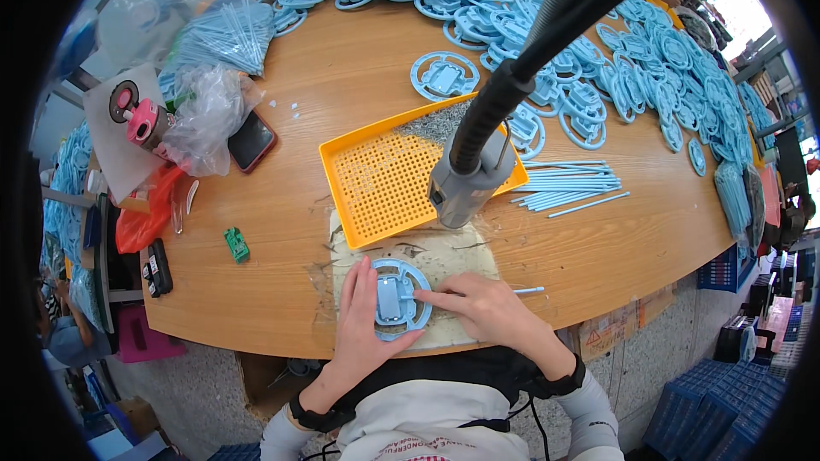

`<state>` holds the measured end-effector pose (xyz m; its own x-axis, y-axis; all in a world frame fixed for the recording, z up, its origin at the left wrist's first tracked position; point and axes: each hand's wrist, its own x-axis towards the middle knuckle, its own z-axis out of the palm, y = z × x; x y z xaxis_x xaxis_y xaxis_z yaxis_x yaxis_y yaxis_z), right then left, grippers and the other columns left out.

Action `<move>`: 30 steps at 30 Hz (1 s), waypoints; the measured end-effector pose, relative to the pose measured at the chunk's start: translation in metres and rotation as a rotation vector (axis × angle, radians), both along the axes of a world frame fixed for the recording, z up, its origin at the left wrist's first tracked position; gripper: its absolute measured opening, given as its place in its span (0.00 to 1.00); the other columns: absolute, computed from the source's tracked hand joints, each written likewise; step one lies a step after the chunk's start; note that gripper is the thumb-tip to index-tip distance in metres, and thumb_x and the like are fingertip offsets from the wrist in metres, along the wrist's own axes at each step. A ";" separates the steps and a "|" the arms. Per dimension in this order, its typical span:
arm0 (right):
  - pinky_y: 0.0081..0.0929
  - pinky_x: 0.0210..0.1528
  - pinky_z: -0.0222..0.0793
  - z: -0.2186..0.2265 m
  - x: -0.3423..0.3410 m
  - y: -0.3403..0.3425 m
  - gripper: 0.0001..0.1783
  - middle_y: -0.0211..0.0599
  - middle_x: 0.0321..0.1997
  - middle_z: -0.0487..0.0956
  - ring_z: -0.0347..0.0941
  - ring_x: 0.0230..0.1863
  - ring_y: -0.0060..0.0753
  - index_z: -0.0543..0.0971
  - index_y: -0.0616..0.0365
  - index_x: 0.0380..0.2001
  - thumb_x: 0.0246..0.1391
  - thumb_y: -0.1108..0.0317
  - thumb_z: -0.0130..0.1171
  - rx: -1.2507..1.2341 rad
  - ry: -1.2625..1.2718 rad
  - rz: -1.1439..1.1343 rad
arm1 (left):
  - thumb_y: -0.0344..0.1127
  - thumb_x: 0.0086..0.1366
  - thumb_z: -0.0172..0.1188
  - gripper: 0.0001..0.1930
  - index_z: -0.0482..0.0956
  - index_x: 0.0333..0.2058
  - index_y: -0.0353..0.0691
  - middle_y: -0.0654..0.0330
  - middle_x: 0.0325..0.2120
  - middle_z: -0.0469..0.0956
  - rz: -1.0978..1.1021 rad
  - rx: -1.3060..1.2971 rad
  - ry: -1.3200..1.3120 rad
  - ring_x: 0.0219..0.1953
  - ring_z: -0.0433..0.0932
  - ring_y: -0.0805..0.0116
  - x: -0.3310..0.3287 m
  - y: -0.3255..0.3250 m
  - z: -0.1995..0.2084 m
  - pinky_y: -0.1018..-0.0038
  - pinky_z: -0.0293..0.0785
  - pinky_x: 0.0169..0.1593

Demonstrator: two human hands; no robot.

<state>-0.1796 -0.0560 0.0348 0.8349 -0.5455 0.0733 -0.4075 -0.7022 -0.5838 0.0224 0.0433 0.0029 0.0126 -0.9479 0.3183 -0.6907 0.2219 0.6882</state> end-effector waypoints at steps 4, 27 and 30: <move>0.27 0.33 0.73 -0.002 0.002 -0.002 0.32 0.30 0.34 0.74 0.74 0.35 0.33 0.76 0.40 0.52 0.38 0.77 0.56 -0.002 0.006 0.030 | 0.46 0.45 0.73 0.49 0.56 0.62 0.34 0.38 0.62 0.53 0.006 0.012 -0.018 0.61 0.57 0.36 0.000 0.000 0.001 0.51 0.61 0.59; 0.28 0.32 0.71 0.000 0.009 -0.003 0.27 0.33 0.29 0.73 0.72 0.30 0.33 0.80 0.42 0.47 0.43 0.79 0.56 -0.072 -0.012 0.046 | 0.24 0.57 0.59 0.14 0.78 0.44 0.37 0.51 0.45 0.75 0.409 0.013 -0.611 0.49 0.72 0.54 0.189 0.012 0.022 0.63 0.68 0.51; 0.29 0.32 0.71 0.001 0.009 -0.003 0.27 0.33 0.29 0.73 0.72 0.30 0.33 0.81 0.42 0.47 0.42 0.79 0.56 -0.071 -0.009 0.039 | 0.24 0.60 0.57 0.12 0.78 0.44 0.35 0.52 0.39 0.78 0.463 0.055 -0.399 0.42 0.76 0.62 0.190 0.014 0.023 0.69 0.72 0.44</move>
<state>-0.1705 -0.0592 0.0356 0.8547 -0.5054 0.1185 -0.3736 -0.7574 -0.5355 0.2123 0.0574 0.0256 0.3170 -0.8876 0.3342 -0.9137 -0.1912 0.3587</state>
